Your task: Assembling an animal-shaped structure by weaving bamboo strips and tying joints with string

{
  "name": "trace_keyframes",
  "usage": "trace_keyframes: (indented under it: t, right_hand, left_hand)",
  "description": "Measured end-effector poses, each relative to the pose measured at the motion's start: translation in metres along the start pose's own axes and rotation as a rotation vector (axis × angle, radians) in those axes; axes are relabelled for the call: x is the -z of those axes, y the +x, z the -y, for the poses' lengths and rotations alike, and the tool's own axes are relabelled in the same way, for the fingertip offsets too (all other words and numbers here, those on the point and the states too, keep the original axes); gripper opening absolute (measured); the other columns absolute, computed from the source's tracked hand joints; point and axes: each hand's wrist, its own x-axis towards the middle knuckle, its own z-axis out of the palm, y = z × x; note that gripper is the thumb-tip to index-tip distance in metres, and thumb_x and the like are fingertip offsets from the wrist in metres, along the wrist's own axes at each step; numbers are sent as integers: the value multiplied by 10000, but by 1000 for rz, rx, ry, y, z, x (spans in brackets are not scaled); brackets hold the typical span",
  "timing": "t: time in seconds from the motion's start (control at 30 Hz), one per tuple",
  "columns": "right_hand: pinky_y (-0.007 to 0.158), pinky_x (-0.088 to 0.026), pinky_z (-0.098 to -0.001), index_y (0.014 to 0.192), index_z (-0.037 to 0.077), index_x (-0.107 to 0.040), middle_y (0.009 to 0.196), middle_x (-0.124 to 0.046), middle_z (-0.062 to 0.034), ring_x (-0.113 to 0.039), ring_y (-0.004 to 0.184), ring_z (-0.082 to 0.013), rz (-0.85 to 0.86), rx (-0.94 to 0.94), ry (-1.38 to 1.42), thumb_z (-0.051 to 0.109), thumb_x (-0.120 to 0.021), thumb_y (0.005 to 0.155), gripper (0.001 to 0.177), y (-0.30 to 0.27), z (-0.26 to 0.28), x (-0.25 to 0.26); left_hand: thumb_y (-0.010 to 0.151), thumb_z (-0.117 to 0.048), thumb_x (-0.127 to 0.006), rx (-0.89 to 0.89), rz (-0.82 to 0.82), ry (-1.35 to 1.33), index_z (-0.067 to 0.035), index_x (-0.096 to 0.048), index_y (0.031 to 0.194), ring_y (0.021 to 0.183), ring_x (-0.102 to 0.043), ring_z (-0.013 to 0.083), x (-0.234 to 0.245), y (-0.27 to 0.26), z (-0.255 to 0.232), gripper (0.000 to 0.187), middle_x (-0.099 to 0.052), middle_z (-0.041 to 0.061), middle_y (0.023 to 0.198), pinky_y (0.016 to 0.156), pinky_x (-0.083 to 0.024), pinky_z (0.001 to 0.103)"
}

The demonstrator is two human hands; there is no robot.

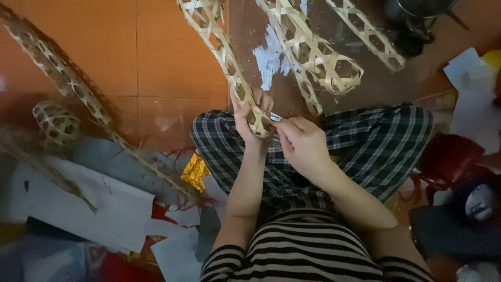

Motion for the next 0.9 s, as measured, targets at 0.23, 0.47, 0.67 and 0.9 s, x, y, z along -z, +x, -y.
trace_keyframes:
  t: [0.23, 0.47, 0.67, 0.9]
  right_hand:
    - [615, -575, -443, 1026, 123, -777, 804, -674, -125, -717, 784, -363, 31, -18, -99, 94, -689, 1029, 93, 4, 1, 3]
    - [553, -569, -391, 1066, 51, -790, 789, -681, -162, -709, 740, -382, 44, -43, 10, 21, -669, 1046, 126, 11, 3, 7]
    - [630, -609, -343, 1148, -24, -785, 849, -715, -179, -729, 740, -342, -31, -37, -33, 7, -674, 1075, 136, 3, 26, 21]
    - [553, -568, -402, 1072, 20, -745, 736, -672, -175, -737, 702, -382, -15, -94, -196, 71, -671, 1083, 91, -16, 3, 2]
  left_hand:
    - [1030, -120, -646, 49, -139, -24, -350, -356, 1690, 655, -458, 194, 14, -8, 4, 756, -465, -8, 850, 644, -397, 318]
    - [1005, -163, -633, 53, -207, 52, -384, -334, 1709, 712, -376, 209, 3, -7, 0, 797, -395, -3, 875, 708, -372, 361]
    - [1018, -167, -602, 37, -208, 52, -368, -338, 1703, 729, -414, 226, 19, -9, 4, 761, -402, -5, 874, 699, -363, 380]
    - [1073, -117, -596, 35, -196, -74, -343, -341, 1704, 724, -348, 237, -6, -6, 16, 717, -391, 33, 876, 648, -422, 400]
